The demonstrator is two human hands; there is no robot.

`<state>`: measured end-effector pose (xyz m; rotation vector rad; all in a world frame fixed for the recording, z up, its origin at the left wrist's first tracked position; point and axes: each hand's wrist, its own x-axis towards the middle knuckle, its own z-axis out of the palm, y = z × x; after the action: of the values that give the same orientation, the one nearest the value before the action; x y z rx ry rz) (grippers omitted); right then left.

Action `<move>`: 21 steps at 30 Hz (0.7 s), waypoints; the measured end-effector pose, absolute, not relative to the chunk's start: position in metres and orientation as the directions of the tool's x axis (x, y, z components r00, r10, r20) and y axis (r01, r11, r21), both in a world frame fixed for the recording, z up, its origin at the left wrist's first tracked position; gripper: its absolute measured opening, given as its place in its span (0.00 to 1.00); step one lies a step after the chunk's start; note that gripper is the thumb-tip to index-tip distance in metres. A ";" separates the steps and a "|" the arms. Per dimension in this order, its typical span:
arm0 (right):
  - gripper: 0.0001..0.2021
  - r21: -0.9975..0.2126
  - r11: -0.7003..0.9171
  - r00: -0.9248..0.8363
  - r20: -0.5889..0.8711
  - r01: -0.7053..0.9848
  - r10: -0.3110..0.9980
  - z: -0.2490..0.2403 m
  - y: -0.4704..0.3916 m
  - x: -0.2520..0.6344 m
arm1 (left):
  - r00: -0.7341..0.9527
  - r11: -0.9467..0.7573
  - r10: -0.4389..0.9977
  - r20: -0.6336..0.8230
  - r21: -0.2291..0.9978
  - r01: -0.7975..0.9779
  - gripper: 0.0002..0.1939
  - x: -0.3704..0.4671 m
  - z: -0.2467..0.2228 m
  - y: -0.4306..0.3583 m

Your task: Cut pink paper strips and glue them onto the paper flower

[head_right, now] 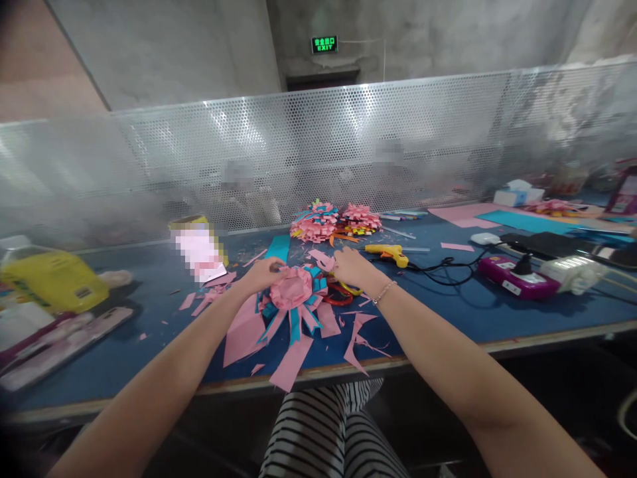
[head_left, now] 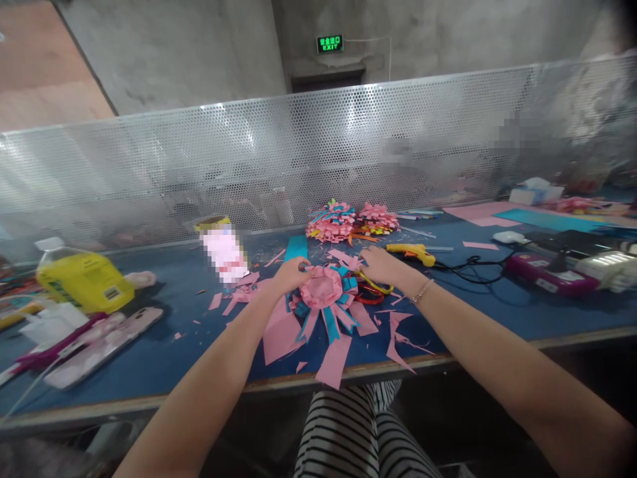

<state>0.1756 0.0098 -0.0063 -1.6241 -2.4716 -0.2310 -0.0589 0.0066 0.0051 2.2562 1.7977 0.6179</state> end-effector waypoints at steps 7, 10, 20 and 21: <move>0.14 -0.025 0.564 -0.560 0.092 0.826 0.824 -0.013 0.008 0.167 | 0.147 -0.240 0.958 0.248 0.405 0.882 0.12 -0.059 0.004 0.007; 0.15 0.028 0.519 -0.519 0.067 0.854 0.852 -0.011 0.007 0.166 | 0.144 -0.233 0.956 0.256 0.366 0.901 0.12 -0.060 0.003 0.007; 0.17 0.037 0.498 -0.499 0.026 0.866 0.866 -0.003 0.000 0.167 | 0.075 -0.166 0.964 0.253 0.362 0.917 0.12 -0.065 0.007 0.008; 0.17 0.012 0.489 -0.489 0.028 0.872 0.872 -0.002 0.000 0.168 | 0.069 -0.165 0.963 0.259 0.371 0.914 0.12 -0.065 0.008 0.007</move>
<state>0.1675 0.0001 -0.0023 -1.5788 -2.6949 -0.0376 -0.0655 0.0074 0.0077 2.2142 1.9545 0.6861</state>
